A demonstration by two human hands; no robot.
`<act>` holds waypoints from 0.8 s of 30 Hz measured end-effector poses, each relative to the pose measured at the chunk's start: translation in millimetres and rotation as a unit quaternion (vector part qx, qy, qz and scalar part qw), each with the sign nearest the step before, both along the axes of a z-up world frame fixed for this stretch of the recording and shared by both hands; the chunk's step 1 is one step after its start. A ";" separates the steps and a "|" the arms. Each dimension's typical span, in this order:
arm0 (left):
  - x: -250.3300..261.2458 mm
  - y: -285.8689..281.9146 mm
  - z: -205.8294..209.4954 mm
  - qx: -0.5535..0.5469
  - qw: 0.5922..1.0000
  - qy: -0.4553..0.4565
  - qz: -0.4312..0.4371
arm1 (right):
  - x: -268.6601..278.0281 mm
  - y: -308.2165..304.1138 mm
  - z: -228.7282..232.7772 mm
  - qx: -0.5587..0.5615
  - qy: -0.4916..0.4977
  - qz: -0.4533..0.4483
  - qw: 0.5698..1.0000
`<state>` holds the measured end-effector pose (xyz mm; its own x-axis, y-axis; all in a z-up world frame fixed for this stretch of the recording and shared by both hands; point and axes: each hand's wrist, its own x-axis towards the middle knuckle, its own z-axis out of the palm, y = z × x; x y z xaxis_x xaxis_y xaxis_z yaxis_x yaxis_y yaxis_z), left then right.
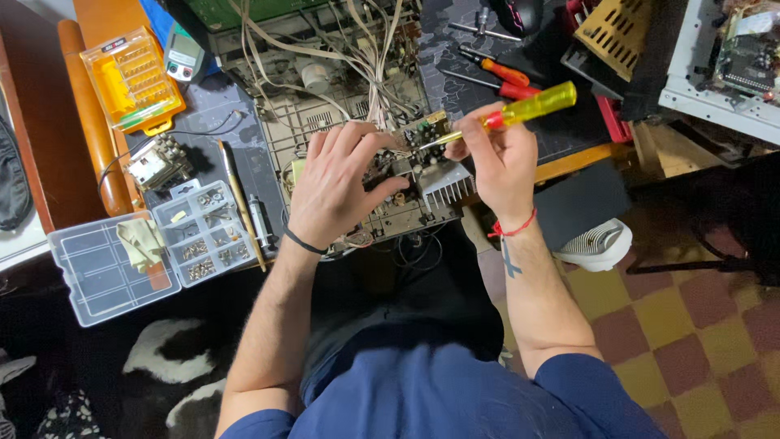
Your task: The person uses a yellow-handled screwdriver to loosen and tighten screws on a green circuit board and a metal heatsink attached to an electronic chassis. They repeatedly flip the board to access both sides and adjust components within the chassis.
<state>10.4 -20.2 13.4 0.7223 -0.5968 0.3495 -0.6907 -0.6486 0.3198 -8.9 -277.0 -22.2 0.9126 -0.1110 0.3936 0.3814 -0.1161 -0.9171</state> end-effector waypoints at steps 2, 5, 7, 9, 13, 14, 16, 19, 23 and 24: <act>-0.1 0.2 1.1 -0.005 1.000 0.006 -0.001 | 4.9 -2.7 -1.2 -0.028 -0.016 0.002 0.999; -0.5 0.1 0.4 -0.013 1.000 0.010 -0.004 | 7.9 1.1 9.5 -0.043 -0.009 0.024 0.999; -0.6 0.5 0.8 -0.012 1.000 0.011 -0.005 | 10.0 2.0 9.5 -0.050 0.000 0.032 0.998; -0.3 1.0 0.1 -0.011 1.000 0.013 -0.007 | 12.0 2.2 9.1 -0.057 0.009 0.040 0.998; 0.0 2.1 1.3 -0.009 1.000 0.021 -0.010 | 12.9 -0.2 12.3 -0.066 0.020 0.047 0.996; 0.1 2.2 2.1 -0.009 1.000 0.021 -0.010 | 12.6 -1.3 13.8 -0.066 0.025 0.048 0.996; 0.2 1.9 1.9 -0.004 1.000 0.023 -0.010 | 15.7 -4.1 12.5 -0.083 0.010 0.048 0.995; 0.4 2.6 1.4 0.002 1.000 0.031 -0.007 | 20.9 -7.3 10.1 -0.136 -0.029 0.042 0.989; -0.9 1.9 -1.3 0.034 0.999 0.004 0.004 | 17.1 -4.6 28.6 -0.177 0.034 0.058 0.982; -1.1 1.8 -0.8 0.035 0.999 0.007 0.004 | 17.7 -5.1 27.9 -0.176 0.037 0.059 0.982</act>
